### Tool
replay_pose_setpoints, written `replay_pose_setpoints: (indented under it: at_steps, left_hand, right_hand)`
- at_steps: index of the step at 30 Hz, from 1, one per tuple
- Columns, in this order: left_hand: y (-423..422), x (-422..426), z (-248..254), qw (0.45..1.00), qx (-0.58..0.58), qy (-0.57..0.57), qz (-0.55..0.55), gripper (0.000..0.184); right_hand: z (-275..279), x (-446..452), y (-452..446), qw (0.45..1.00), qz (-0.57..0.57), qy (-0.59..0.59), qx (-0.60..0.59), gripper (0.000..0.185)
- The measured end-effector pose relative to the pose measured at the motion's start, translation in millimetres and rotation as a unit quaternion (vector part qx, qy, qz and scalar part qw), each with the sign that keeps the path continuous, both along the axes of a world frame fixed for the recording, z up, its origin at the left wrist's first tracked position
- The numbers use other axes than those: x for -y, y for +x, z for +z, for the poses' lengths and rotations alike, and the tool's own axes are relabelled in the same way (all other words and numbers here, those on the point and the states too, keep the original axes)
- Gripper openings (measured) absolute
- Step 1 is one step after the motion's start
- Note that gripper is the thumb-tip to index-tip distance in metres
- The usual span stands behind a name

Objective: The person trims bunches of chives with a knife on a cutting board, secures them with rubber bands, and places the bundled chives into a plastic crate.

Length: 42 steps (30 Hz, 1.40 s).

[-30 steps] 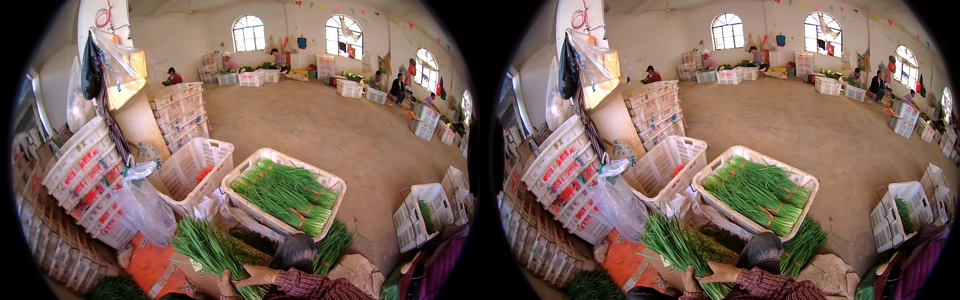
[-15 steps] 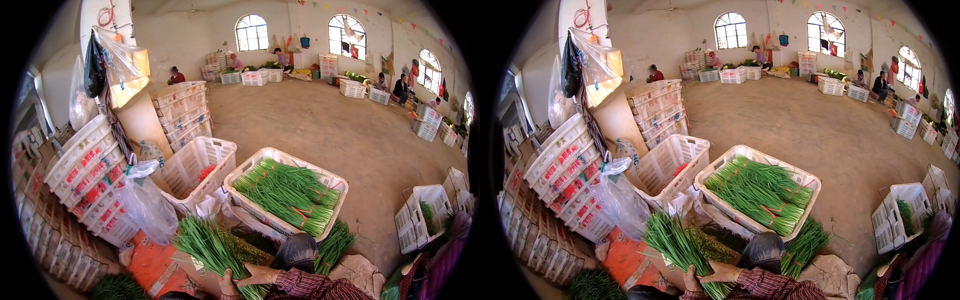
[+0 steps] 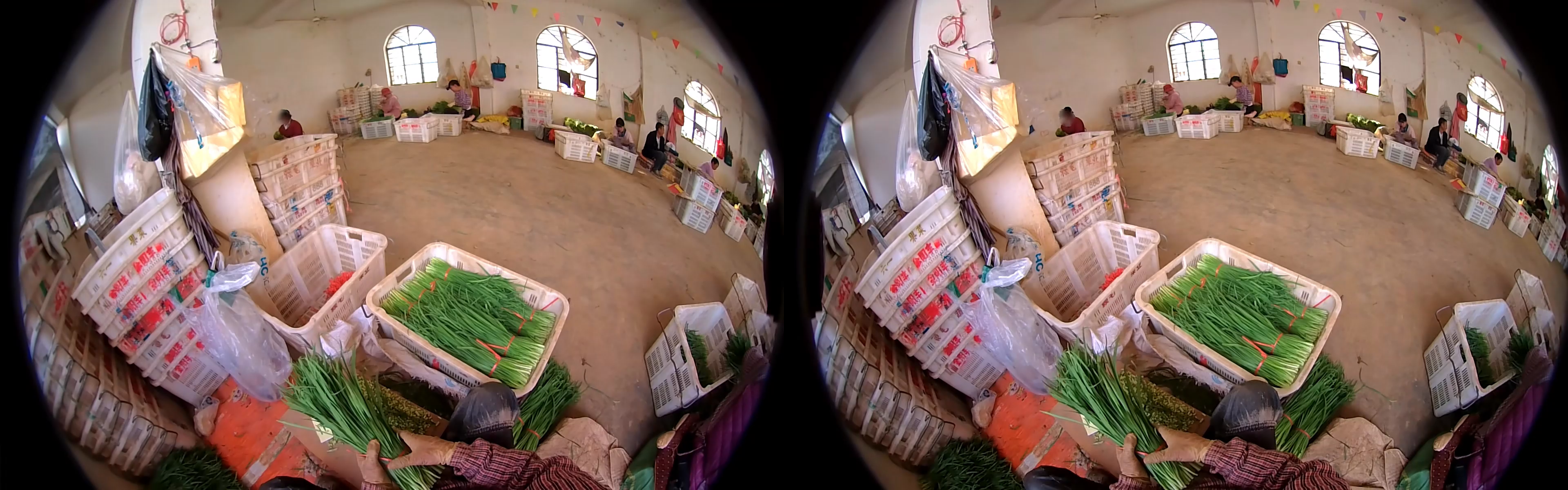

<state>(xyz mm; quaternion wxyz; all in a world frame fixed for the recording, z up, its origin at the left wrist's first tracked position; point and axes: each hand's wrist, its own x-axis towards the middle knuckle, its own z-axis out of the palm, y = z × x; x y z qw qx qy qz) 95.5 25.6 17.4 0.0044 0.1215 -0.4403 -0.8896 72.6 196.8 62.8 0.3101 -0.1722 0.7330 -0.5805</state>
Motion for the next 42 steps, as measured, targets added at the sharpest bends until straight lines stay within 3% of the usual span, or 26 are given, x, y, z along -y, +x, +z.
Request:
replay_pose_setpoints:
  at_steps: [5, 7, 11, 13, 14, 16, 17, 18, 19, 21, 22, 24, 27, 33, 37, 39, 42]
  left_hand:
    - [-1.6, 2.2, -12.6, 0.999, 0.015, -0.029, 0.022, 0.055]
    - [-3.0, 2.5, -13.3, 0.999, -0.029, -0.026, 0.022, 0.054]
    - [-5.9, 3.4, -15.3, 0.997, -0.039, -0.051, 0.038, 0.058]
    - [2.7, 6.8, 12.1, 0.988, 0.018, -0.141, -0.054, 0.040]
    - [4.4, 5.8, 21.0, 0.986, 0.051, -0.144, -0.070, 0.052]
    - [-5.3, 6.9, 20.4, 0.990, 0.063, -0.112, -0.052, 0.059]
    - [-4.0, 8.7, 22.1, 0.993, 0.076, -0.078, -0.033, 0.068]
    - [-3.3, 10.0, 39.6, 0.996, 0.058, -0.056, -0.044, 0.071]
    - [-5.7, 12.1, 60.2, 0.997, 0.046, -0.034, -0.054, 0.075]
    - [-19.6, 24.0, 50.9, 0.995, -0.049, 0.030, -0.078, 0.075]
    - [-22.3, 31.2, 41.2, 0.999, -0.020, -0.026, -0.030, 0.077]
    - [-24.0, 38.4, 57.0, 0.998, 0.012, -0.061, 0.004, 0.077]
    - [-25.2, 42.5, 55.0, 1.000, 0.009, -0.024, 0.010, 0.071]
    - [-20.4, 37.1, 26.1, 0.996, 0.019, 0.014, -0.083, 0.063]
    - [-20.0, 25.1, 17.5, 0.991, 0.049, 0.080, -0.091, 0.050]
    - [-21.1, 23.8, 20.3, 0.990, 0.054, 0.077, -0.108, 0.050]
    - [-20.5, 21.6, 19.7, 0.984, 0.063, 0.097, -0.136, 0.053]
  right_hand:
    - [-14.8, 4.1, 1.4, 0.999, -0.023, -0.044, 0.002, 0.112]
    - [-4.8, 5.4, 1.2, 0.997, -0.024, -0.074, 0.014, 0.114]
    - [-25.4, 10.8, -3.3, 0.999, -0.018, -0.046, -0.008, 0.115]
    - [-33.7, 15.1, -1.0, 0.999, -0.039, -0.029, 0.016, 0.113]
    - [-33.6, 14.3, -0.1, 0.999, -0.038, -0.030, 0.019, 0.113]
    - [0.9, 10.8, -2.6, 0.997, -0.045, 0.010, 0.062, 0.109]
    - [15.6, 8.5, -5.1, 0.996, -0.052, -0.018, 0.077, 0.095]
    - [-3.1, 13.5, -10.8, 0.990, -0.073, -0.114, 0.028, 0.090]
    - [8.3, 11.4, -13.6, 0.979, -0.107, -0.142, 0.097, 0.080]
    - [13.3, 10.3, -34.4, 0.941, -0.088, -0.282, 0.163, 0.058]
    - [22.3, 10.1, -37.8, 0.903, -0.091, -0.339, 0.248, 0.056]
    - [28.1, 13.4, -52.2, 0.865, -0.102, -0.403, 0.283, 0.048]
    - [41.0, 11.9, -59.3, 0.851, -0.152, -0.411, 0.289, 0.049]
    - [33.8, 3.3, -60.7, 0.843, -0.089, -0.407, 0.340, 0.054]
    - [21.0, 3.7, -56.1, 0.854, -0.138, -0.402, 0.300, 0.057]
    - [19.1, 1.4, -53.3, 0.847, -0.139, -0.401, 0.322, 0.061]
    - [19.8, -0.5, -49.3, 0.845, -0.111, -0.395, 0.343, 0.053]
